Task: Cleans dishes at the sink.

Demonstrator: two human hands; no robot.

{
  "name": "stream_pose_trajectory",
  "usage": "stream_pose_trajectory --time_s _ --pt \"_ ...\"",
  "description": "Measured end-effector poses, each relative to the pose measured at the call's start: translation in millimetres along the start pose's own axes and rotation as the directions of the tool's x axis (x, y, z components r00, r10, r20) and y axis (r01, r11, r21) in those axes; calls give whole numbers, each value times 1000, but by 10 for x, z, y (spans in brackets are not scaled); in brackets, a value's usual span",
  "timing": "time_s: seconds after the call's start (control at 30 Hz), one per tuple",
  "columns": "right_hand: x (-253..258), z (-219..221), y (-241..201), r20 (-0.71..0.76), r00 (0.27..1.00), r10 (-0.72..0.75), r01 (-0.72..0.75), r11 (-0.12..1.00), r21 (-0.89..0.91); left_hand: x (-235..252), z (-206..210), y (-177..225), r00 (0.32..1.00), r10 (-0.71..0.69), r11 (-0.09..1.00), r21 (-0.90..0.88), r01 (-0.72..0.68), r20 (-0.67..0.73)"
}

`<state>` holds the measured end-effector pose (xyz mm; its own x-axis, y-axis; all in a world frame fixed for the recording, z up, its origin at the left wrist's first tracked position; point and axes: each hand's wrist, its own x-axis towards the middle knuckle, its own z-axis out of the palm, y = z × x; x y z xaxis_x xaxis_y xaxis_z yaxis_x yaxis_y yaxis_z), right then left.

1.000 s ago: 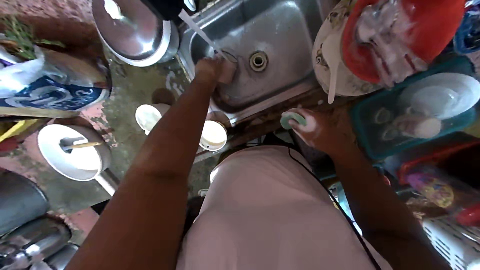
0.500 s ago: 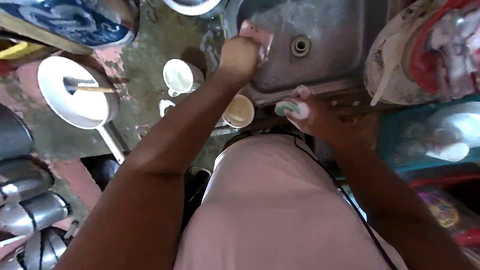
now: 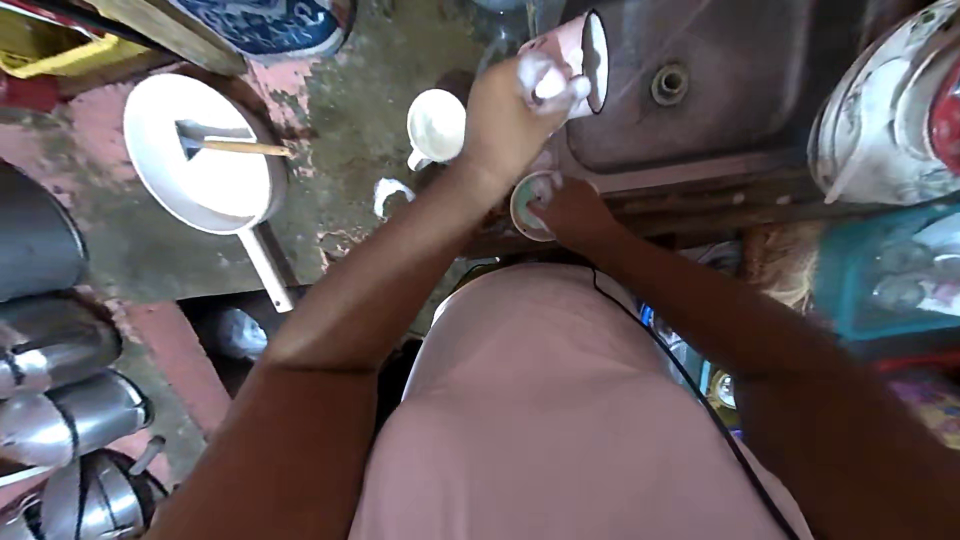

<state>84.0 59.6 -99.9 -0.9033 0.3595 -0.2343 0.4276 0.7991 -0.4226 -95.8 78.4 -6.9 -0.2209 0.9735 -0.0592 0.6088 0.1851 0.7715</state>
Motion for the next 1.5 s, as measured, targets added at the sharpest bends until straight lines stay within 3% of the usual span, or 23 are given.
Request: stream_pose_trajectory --time_s 0.2,0.3,0.37,0.43,0.53,0.67,0.77,0.83,0.97,1.03,1.1,1.2,1.27,1.33,1.37,1.43,1.5 --pt "23 81 -98 127 978 166 -156 984 -87 -234 -278 -114 999 33 995 -91 -35 -29" --pt "-83 -138 -14 7 966 259 -257 952 169 -271 -394 -154 998 48 994 -98 -53 -51" --pt "-198 -352 49 -105 920 378 -302 854 423 -291 -470 -148 996 47 995 -82 -53 -73" --pt "-346 -551 116 -103 834 542 -322 630 707 -307 -515 -128 993 66 997 -43 -70 -93" --pt "-558 -729 243 -8 714 700 -137 151 979 -318 -505 -69 987 128 992 36 -125 -95" --pt "-761 -847 458 89 679 729 203 -303 931 -300 -349 69 969 234 968 113 -224 -81" --pt "-882 -925 635 134 689 712 372 -507 778 -252 -173 205 933 358 920 191 -343 -47" --pt "-967 -1001 732 159 698 699 413 -574 707 -207 -28 254 894 449 864 251 -437 9" --pt "-1110 -1078 935 136 730 670 395 -576 716 -190 227 350 814 572 740 363 -567 105" --pt "-1147 -1087 1042 112 745 658 368 -545 753 -191 305 406 822 560 748 365 -554 102" --pt "-1147 -1127 1081 79 720 690 310 -421 852 -197 364 445 873 487 819 328 -471 40" --pt "-1026 -1260 1004 -90 664 742 103 29 994 -226 463 477 942 325 931 206 -303 -84" --pt "-884 -1321 919 -249 704 665 -23 373 928 -270 530 510 961 243 965 138 -225 -133" --pt "-705 -1318 816 -371 775 512 1 585 811 -325 607 494 956 222 975 50 -217 -192" --pt "-616 -1313 736 -390 806 444 47 610 791 -368 619 481 954 211 976 -10 -218 -215" --pt "-490 -1352 591 -356 849 391 88 560 824 -468 583 479 961 156 974 -126 -188 -230" --pt "-437 -1419 516 -335 865 374 96 532 841 -558 494 516 975 33 978 -195 -77 -221"
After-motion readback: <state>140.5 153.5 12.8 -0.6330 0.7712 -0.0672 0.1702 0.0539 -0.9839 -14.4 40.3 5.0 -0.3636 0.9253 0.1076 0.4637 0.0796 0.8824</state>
